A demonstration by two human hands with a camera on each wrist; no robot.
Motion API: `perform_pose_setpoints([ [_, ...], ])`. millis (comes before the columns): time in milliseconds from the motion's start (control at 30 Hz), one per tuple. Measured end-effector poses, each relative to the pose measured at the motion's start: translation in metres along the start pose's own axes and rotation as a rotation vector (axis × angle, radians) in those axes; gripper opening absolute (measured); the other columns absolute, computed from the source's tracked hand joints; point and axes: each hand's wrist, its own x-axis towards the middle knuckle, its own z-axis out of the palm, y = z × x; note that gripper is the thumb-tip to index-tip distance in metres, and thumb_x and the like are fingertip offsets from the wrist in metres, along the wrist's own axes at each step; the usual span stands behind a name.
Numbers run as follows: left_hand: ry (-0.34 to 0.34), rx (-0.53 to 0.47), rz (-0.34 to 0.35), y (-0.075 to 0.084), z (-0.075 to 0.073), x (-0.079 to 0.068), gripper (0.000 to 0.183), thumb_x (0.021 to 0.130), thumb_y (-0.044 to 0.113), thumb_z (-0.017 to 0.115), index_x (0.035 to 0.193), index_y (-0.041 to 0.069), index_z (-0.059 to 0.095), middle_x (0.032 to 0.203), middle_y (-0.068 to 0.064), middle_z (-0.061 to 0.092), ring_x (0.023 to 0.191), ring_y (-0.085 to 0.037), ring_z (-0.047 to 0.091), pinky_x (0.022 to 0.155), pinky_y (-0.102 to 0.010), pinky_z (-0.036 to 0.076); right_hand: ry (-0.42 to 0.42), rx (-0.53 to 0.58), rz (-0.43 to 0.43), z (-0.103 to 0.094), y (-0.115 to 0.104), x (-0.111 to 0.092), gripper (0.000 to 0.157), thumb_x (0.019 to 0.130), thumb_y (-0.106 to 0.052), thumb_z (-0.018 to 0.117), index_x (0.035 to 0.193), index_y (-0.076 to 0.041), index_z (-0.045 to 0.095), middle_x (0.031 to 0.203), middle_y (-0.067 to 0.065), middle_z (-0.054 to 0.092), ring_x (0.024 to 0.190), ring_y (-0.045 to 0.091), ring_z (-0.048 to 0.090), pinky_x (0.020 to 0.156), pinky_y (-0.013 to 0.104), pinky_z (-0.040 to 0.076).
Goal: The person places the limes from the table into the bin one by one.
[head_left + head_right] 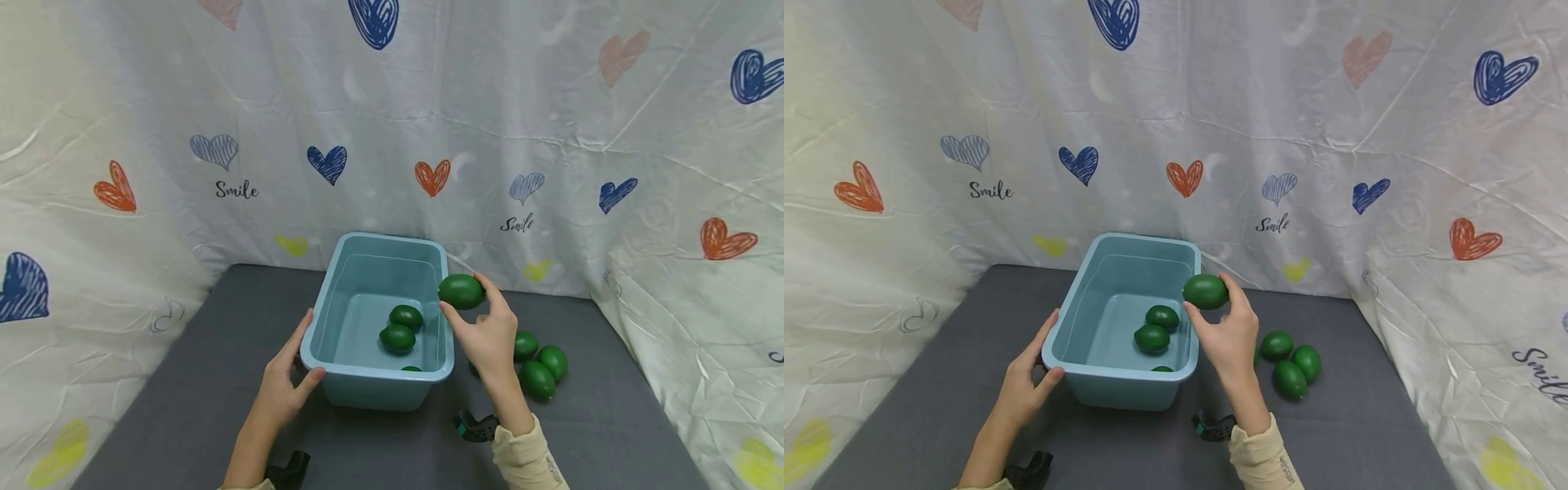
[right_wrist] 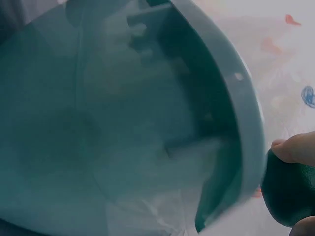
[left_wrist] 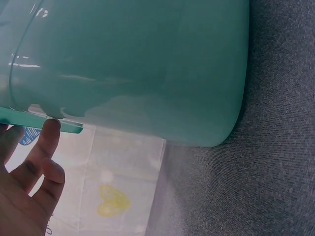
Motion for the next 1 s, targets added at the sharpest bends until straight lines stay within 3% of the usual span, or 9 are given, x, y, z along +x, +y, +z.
perform_pose_setpoints([
  [267, 0.004, -0.001, 0.014, 0.0, 0.0, -0.001, 0.078, 0.103, 0.045, 0.066, 0.169, 0.025, 0.031, 0.165, -0.008, 0.045, 0.095, -0.009, 0.051, 0.073, -0.036, 0.045, -0.036, 0.006, -0.029, 0.014, -0.012, -0.001, 0.069, 0.083, -0.024, 0.093, 0.144, -0.007, 0.064, 0.131, 0.016, 0.071, 0.035, 0.002, 0.027, 0.04, 0.025, 0.033],
  [500, 0.006, -0.003, 0.021, 0.001, -0.001, 0.0, 0.078, 0.103, 0.042, 0.068, 0.169, 0.025, 0.031, 0.166, -0.008, 0.045, 0.093, -0.008, 0.051, 0.074, -0.03, 0.044, -0.052, 0.025, -0.049, 0.023, -0.021, 0.0, 0.07, 0.082, -0.024, 0.094, 0.144, -0.008, 0.064, 0.128, 0.015, 0.072, 0.035, 0.001, 0.026, 0.039, 0.025, 0.032],
  [733, 0.009, 0.005, 0.018, 0.001, -0.001, 0.001, 0.079, 0.101, 0.038, 0.07, 0.169, 0.024, 0.032, 0.165, -0.008, 0.046, 0.094, -0.009, 0.051, 0.073, -0.033, 0.044, -0.068, 0.023, -0.086, 0.032, -0.026, -0.001, 0.071, 0.081, -0.024, 0.094, 0.143, -0.007, 0.065, 0.126, 0.016, 0.072, 0.038, -0.001, 0.026, 0.041, 0.024, 0.034],
  [1000, 0.006, 0.005, 0.009, 0.0, 0.0, 0.001, 0.079, 0.101, 0.039, 0.069, 0.169, 0.025, 0.031, 0.166, -0.007, 0.044, 0.098, -0.009, 0.051, 0.074, -0.032, 0.044, -0.135, 0.056, -0.048, 0.038, -0.031, -0.004, 0.071, 0.082, -0.026, 0.093, 0.145, -0.011, 0.064, 0.133, 0.01, 0.071, 0.037, 0.001, 0.024, 0.041, 0.025, 0.032],
])
